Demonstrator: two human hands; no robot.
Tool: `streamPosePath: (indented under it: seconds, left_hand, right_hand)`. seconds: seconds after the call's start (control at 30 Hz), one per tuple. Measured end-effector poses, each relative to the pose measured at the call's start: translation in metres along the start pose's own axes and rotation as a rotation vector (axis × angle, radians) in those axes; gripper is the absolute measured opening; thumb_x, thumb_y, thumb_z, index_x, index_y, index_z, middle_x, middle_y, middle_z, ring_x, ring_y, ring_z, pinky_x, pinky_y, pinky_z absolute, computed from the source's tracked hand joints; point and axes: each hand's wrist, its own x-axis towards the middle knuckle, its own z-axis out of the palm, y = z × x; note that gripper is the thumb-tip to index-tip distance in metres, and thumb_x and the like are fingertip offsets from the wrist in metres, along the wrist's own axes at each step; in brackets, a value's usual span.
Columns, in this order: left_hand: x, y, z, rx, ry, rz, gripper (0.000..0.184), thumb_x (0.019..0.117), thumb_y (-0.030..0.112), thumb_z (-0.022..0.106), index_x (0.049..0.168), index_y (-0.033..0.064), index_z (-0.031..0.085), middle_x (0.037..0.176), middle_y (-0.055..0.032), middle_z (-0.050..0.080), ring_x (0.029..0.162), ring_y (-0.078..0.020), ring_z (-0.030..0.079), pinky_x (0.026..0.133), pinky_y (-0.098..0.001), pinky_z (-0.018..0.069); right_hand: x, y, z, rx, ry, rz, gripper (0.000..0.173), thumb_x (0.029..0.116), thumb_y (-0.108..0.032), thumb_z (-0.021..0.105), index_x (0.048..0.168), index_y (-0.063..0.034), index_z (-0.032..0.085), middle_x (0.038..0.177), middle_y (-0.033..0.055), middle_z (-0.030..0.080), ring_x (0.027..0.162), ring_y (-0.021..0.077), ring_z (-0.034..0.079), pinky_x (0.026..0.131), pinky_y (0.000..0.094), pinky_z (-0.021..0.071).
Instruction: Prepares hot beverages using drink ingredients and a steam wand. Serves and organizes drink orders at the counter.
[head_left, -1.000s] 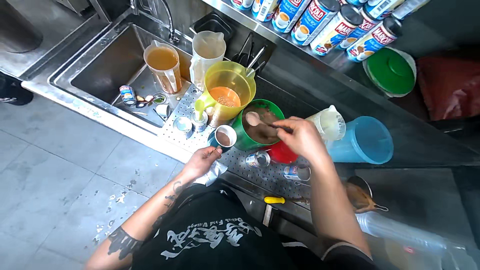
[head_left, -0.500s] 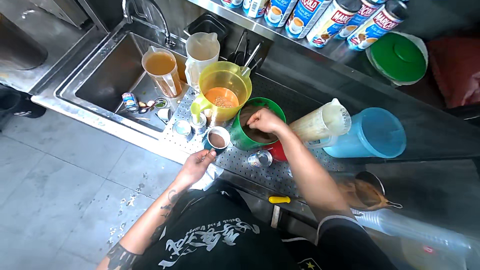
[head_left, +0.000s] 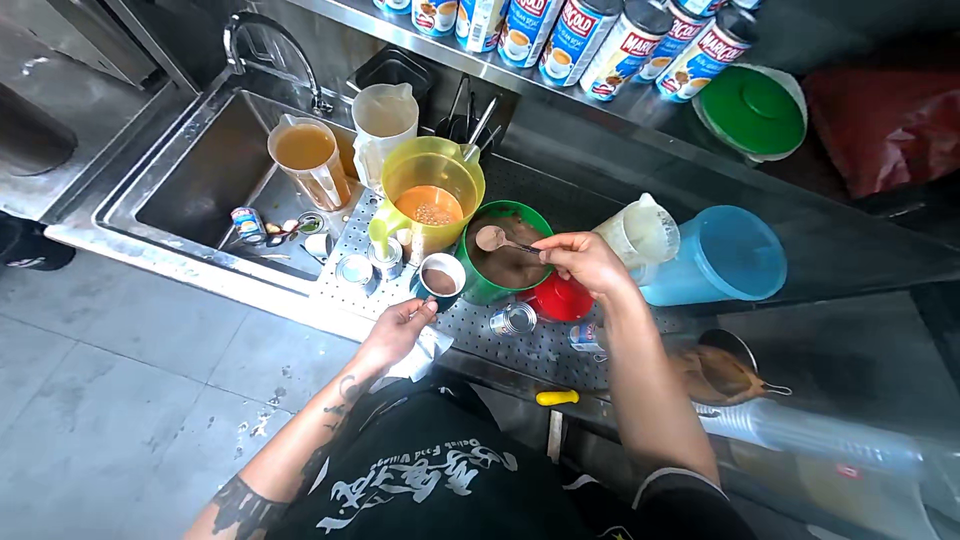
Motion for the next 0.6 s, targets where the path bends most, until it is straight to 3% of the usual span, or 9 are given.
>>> streamPosePath:
  seconds: [0.17,0.3,0.4,0.6]
  left_hand:
    - [0.003,0.001,0.002,0.016,-0.019,0.010,0.033,0.1072,0.037,0.053,0.095,0.0123,0.072,0.087,0.0033,0.069,0.076,-0.0063,0.059,0.071,-0.0284,0.0480]
    - [-0.001,0.002,0.000,0.006,-0.025,0.003,0.035,0.1072,0.038,0.053,0.093,0.0126,0.071,0.085,0.0024,0.068,0.075,-0.0076,0.058,0.070,-0.0298,0.0480]
    - [-0.005,0.000,-0.002,-0.010,-0.020,0.004,0.034,0.1068,0.038,0.054,0.091,0.0125,0.070,0.080,0.0013,0.065,0.070,-0.0086,0.056,0.066,-0.0293,0.0469]
    - [-0.010,-0.015,-0.010,-0.053,-0.035,-0.011,0.033,0.1071,0.037,0.054,0.095,0.0116,0.071,0.085,0.0010,0.067,0.073,-0.0083,0.058,0.068,-0.0292,0.0483]
  right_hand:
    - [-0.034,-0.034,0.013,-0.042,0.012,-0.130,0.017,0.0940,-0.008,0.069,0.109,-0.0082,0.078,0.081,0.0018,0.072,0.058,0.0073,0.053,0.052,0.0240,0.0429]
    - [-0.066,-0.051,0.050,-0.337,0.032,-0.272,0.020,0.0948,-0.009,0.067,0.111,-0.0141,0.077,0.095,0.0024,0.074,0.078,0.0131,0.069,0.070,0.0363,0.0607]
    - [-0.072,-0.040,0.089,-0.655,0.072,-0.413,0.023,0.0951,-0.012,0.065,0.113,-0.0185,0.078,0.101,0.0036,0.071,0.090,0.0181,0.068,0.079,0.0432,0.0592]
    - [-0.073,-0.029,0.113,-0.837,0.075,-0.531,0.029,0.0962,-0.010,0.062,0.117,-0.0219,0.078,0.101,0.0054,0.068,0.098,0.0224,0.065,0.081,0.0391,0.0570]
